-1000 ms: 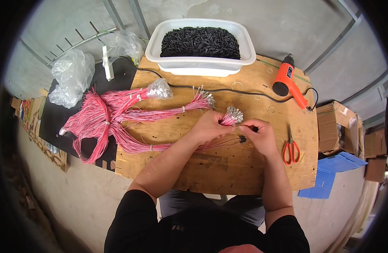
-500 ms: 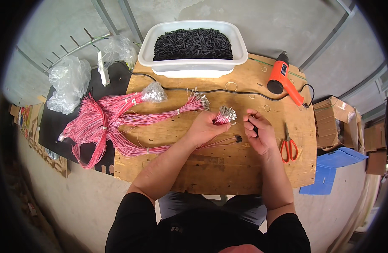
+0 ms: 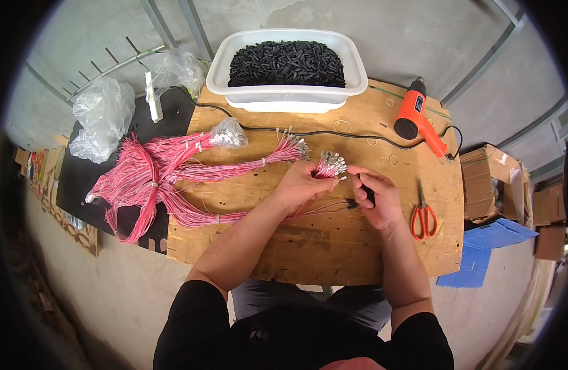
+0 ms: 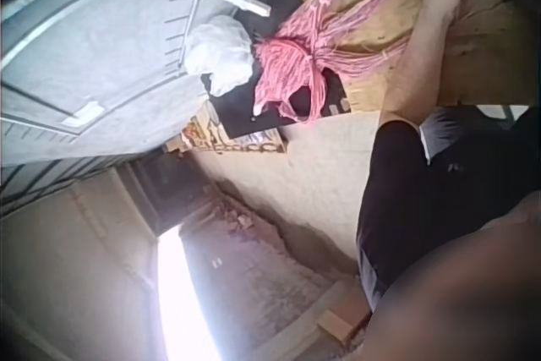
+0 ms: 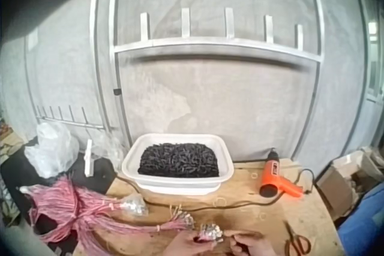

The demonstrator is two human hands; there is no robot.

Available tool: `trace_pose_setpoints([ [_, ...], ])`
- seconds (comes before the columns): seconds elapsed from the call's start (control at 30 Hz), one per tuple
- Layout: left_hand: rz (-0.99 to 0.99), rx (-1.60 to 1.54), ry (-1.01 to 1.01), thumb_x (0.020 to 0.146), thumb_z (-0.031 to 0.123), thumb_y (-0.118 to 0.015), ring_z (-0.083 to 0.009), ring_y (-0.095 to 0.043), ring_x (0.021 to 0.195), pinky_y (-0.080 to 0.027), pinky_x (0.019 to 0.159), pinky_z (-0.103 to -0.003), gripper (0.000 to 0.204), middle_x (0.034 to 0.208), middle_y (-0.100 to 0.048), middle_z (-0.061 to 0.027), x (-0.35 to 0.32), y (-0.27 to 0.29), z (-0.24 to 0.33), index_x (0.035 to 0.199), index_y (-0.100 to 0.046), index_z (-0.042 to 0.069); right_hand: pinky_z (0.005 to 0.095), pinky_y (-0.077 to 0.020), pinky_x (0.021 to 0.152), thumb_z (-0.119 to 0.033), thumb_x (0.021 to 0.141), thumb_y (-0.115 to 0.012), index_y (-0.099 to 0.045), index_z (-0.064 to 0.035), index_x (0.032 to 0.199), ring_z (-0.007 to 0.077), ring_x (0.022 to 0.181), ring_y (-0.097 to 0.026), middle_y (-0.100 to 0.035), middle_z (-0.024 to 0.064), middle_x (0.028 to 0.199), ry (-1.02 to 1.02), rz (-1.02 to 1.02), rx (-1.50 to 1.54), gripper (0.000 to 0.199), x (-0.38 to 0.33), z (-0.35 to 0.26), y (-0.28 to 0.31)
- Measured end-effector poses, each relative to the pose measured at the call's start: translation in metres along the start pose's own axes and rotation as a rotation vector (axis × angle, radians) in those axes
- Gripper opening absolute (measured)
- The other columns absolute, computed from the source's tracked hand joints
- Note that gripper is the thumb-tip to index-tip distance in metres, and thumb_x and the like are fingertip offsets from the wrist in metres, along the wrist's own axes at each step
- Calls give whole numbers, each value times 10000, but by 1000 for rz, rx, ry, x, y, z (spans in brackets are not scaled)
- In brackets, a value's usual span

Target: Slide heat shrink tubing onto the ends of individual wires within a bundle.

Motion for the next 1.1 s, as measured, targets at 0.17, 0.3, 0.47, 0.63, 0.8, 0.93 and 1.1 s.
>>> trace_pose_setpoints([
  [0.17, 22, -23, 15, 869, 161, -787, -48, -529, 561, -398, 492, -210, 189, 769, -695, -32, 2, 3, -3, 930, -708, 1, 174, -307, 500, -76, 991, -608, -657, -15, 1171, 43, 630, -452, -655, 37, 863, 81, 57, -193, 196, 1, 6, -3],
  [0.3, 18, -32, 20, 864, 156, -790, -48, -533, 560, -392, 488, -206, 187, 766, -696, -37, 3, 4, -4, 934, -708, 3, 177, -296, 494, -62, 951, -680, -673, -24, 1087, 32, 593, -441, -674, 41, 837, 115, 90, -205, 141, 3, 8, 0],
  [0.47, 28, -33, 26, 855, 162, -799, -46, -533, 560, -388, 487, -206, 194, 759, -693, -38, 3, 5, -4, 922, -708, 5, 183, -284, 486, -40, 911, -729, -686, -17, 1036, 25, 546, -412, -670, 22, 796, 124, 91, -207, 134, 4, 10, 4],
  [0.63, -3, -13, 11, 847, 164, -794, -38, -523, 567, -376, 495, -205, 187, 745, -679, -23, 2, 4, -4, 906, -703, 12, 190, -268, 480, 3, 886, -739, -697, -14, 1009, 18, 544, -402, -635, -16, 749, 132, 99, -194, 131, 4, 10, 0],
  [0.8, -2, -10, 25, 847, 159, -789, -35, -514, 568, -367, 494, -208, 174, 737, -668, -14, 2, 3, -2, 896, -701, 18, 191, -266, 485, 21, 874, -743, -711, -15, 976, 17, 544, -399, -577, -50, 704, 177, 107, -228, 113, 3, 14, 0],
  [0.93, -1, -4, 13, 847, 156, -789, -35, -508, 566, -359, 492, -212, 169, 723, -655, -7, 1, 3, -2, 891, -700, 19, 190, -263, 482, 32, 874, -737, -717, -17, 977, 16, 538, -395, -565, -54, 695, 200, 120, -229, 115, 3, 15, 0],
  [1.1, -15, 1, 2, 845, 144, -790, -30, -495, 566, -351, 494, -213, 158, 718, -642, 5, 1, 2, -1, 896, -705, 20, 191, -269, 478, 36, 881, -723, -717, -4, 1000, 15, 536, -397, -574, -46, 699, 199, 129, -244, 126, 2, 12, -3],
])
Point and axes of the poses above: each hand's wrist, its own x-axis towards the middle knuckle, its own y-axis out of the back of the hand, z = x × y, the point moved 2 cm from there along x, towards the middle knuckle
